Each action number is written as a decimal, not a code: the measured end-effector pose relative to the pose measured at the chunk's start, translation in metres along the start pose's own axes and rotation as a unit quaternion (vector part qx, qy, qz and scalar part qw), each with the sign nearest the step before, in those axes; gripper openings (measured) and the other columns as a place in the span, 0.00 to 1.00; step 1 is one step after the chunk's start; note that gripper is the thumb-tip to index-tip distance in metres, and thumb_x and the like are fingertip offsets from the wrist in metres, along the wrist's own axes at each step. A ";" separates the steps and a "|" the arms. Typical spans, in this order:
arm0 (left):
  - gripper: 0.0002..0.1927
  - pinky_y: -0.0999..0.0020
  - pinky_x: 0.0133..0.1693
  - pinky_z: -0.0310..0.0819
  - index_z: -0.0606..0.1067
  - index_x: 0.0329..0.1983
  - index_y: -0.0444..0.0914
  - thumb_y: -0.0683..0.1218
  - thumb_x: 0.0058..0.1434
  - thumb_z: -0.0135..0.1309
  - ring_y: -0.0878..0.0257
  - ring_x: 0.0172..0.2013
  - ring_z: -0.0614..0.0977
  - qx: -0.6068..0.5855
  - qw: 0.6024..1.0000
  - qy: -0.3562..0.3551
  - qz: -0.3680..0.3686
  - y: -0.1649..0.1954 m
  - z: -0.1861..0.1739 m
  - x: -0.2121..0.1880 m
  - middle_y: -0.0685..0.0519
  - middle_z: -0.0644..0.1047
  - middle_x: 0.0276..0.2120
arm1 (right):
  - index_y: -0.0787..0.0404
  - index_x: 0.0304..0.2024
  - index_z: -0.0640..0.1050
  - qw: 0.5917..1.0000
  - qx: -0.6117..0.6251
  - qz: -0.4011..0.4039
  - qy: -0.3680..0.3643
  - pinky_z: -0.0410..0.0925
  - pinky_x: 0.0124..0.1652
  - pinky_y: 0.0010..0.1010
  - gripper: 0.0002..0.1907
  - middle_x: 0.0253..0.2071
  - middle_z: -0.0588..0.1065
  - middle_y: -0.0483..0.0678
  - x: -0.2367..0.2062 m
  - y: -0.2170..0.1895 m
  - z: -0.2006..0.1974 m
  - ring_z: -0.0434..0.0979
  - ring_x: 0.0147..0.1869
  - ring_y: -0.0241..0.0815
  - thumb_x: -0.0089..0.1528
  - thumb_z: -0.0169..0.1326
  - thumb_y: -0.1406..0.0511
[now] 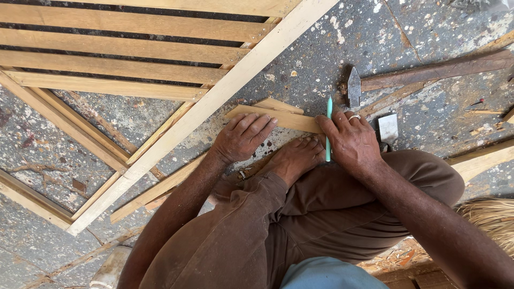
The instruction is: The person marks wooden slats with a pencil, fits them into a larger wooden frame, and uses a hammer and chisel to shape and secure joints. They apply glue from a white bottle and handle individual wood pieces by hand to assemble the structure on a workshop floor.
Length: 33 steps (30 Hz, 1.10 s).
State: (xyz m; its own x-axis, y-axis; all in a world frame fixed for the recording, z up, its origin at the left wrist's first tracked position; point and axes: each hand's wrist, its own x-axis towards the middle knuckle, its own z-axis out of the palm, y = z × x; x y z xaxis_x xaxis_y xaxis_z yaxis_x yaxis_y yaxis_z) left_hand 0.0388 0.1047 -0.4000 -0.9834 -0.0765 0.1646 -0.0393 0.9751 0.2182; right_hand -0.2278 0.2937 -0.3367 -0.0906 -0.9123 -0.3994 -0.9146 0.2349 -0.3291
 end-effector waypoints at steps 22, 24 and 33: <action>0.22 0.62 0.64 0.66 0.69 0.72 0.45 0.51 0.77 0.48 0.61 0.62 0.67 0.014 1.000 0.002 -0.001 -0.002 -0.007 0.005 0.56 0.69 0.62 | 0.51 0.64 0.67 1.000 0.007 0.006 -0.005 0.70 0.50 0.49 0.25 0.52 0.72 0.54 0.001 -0.002 0.000 0.77 0.48 0.54 0.65 0.53 0.64; 0.22 0.61 0.64 0.65 0.68 0.73 0.48 0.52 0.78 0.47 0.60 0.62 0.66 0.018 1.000 0.002 0.002 -0.001 -0.007 0.004 0.55 0.68 0.61 | 0.51 0.65 0.67 1.000 -0.008 -0.006 0.015 0.71 0.50 0.49 0.26 0.53 0.72 0.54 0.000 -0.002 0.001 0.77 0.49 0.54 0.64 0.53 0.65; 0.21 0.61 0.63 0.64 0.67 0.74 0.53 0.53 0.78 0.44 0.60 0.62 0.65 0.035 0.999 -0.018 -0.008 0.003 -0.006 0.001 0.56 0.67 0.61 | 0.50 0.65 0.66 1.000 -0.001 0.006 0.000 0.70 0.51 0.50 0.24 0.51 0.72 0.53 -0.001 -0.005 0.002 0.77 0.49 0.53 0.66 0.53 0.63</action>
State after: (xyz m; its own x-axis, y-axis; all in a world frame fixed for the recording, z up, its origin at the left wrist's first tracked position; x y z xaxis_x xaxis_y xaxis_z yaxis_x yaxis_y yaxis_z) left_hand 0.0391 0.1063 -0.3935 -0.9884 -0.0850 0.1260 -0.0655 0.9862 0.1519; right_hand -0.2220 0.2938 -0.3364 -0.1009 -0.9093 -0.4038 -0.9143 0.2448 -0.3228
